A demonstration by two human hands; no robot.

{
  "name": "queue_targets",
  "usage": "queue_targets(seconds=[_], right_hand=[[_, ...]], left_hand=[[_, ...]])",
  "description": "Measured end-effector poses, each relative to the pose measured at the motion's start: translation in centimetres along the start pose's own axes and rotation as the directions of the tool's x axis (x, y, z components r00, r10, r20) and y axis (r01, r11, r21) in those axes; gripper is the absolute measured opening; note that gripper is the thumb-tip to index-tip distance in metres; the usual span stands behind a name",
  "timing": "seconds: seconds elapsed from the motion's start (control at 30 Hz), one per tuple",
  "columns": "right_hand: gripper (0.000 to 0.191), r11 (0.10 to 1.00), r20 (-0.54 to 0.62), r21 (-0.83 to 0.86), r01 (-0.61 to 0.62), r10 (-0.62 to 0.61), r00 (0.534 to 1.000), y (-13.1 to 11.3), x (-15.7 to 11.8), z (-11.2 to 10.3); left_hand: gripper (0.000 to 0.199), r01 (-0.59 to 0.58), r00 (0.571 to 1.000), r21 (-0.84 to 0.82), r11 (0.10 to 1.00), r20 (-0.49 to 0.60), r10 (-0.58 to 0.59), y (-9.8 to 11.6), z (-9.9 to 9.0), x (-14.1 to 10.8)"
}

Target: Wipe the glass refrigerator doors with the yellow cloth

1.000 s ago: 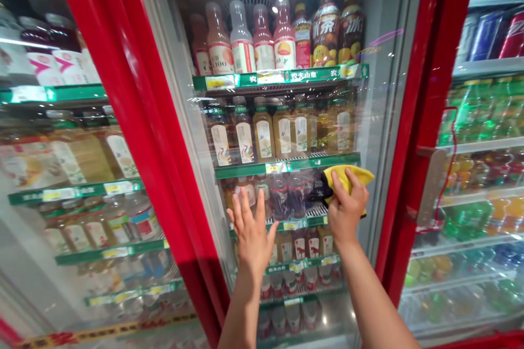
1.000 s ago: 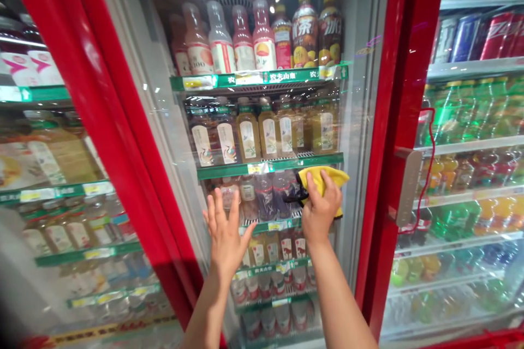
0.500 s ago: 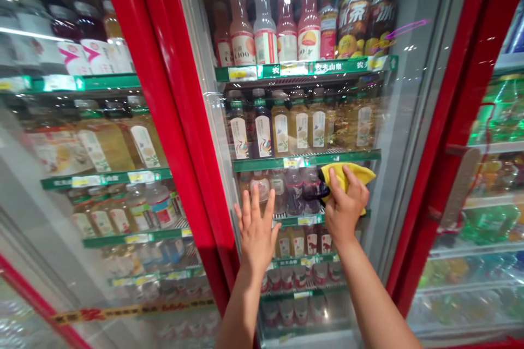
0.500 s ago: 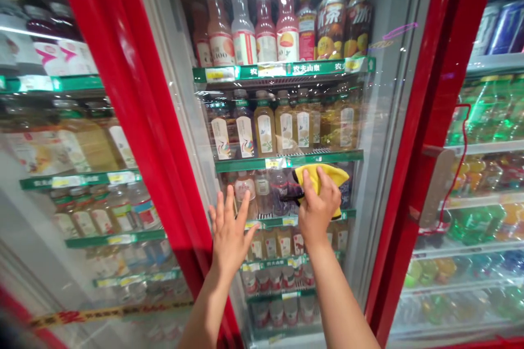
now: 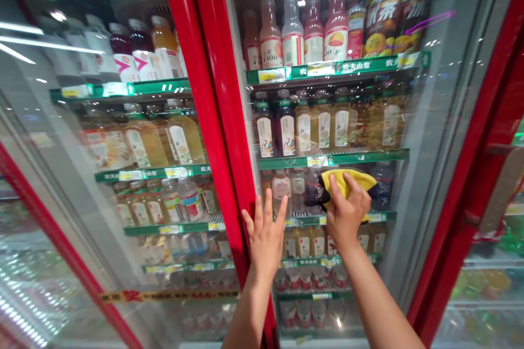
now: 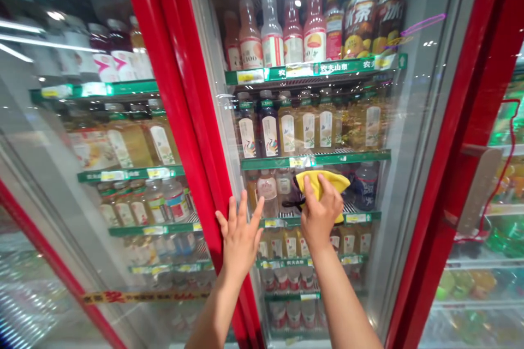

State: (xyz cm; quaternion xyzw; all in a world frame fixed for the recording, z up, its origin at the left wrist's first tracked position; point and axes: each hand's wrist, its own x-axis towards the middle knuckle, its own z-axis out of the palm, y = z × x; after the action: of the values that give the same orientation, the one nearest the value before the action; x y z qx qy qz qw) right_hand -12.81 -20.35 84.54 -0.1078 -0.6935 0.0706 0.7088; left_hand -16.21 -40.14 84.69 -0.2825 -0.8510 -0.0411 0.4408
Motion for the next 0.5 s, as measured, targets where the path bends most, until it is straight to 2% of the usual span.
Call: queue_targets(seconds=[0.1,0.17,0.23,0.3,0.37,0.4,0.47,0.5], right_hand=[[0.053,0.996,0.098,0.002,0.095,-0.094,0.991,-2.9,-0.6,0.6],[0.052,0.974,0.18,0.042,0.221,-0.225,0.958,-3.2,-2.0,0.3],[0.051,0.961,0.178,0.043,0.274,-0.277,0.944,-2.4,-3.0,-0.1],[0.048,0.975,0.096,-0.02,0.22,-0.217,0.971,-1.7,-2.8,-0.1],[0.046,0.989,0.014,-0.082,0.126,-0.125,0.992,-2.1,-1.6,0.6],[0.046,0.991,-0.013,-0.098,0.093,-0.095,0.995,-2.9,-0.8,1.1],[0.047,0.994,0.006,-0.108,0.032,-0.031,0.999,-5.1,0.4,2.2],[0.047,0.994,0.024,-0.101,0.049,-0.046,0.999,-6.3,0.5,2.6]], left_hand=[[0.094,0.007,1.0,-0.015,1.0,-0.017,-0.008,-0.9,-0.2,-0.4],[0.094,-0.001,1.0,-0.025,1.0,-0.015,0.001,-1.7,-0.4,-0.6],[0.094,-0.007,1.0,-0.038,0.999,-0.009,0.007,-2.6,-0.6,-0.9],[0.093,-0.014,1.0,-0.052,0.999,-0.01,0.013,-3.5,-0.7,-1.2],[0.091,-0.024,1.0,-0.065,0.998,-0.017,0.023,-4.3,-0.7,-1.5],[0.09,-0.034,0.999,-0.071,0.997,-0.02,0.032,-4.6,-0.7,-1.6],[0.087,-0.056,0.998,-0.08,0.995,-0.015,0.055,-5.1,-0.5,-1.7],[0.086,-0.067,0.998,-0.082,0.994,-0.012,0.067,-5.3,-0.4,-1.8]])
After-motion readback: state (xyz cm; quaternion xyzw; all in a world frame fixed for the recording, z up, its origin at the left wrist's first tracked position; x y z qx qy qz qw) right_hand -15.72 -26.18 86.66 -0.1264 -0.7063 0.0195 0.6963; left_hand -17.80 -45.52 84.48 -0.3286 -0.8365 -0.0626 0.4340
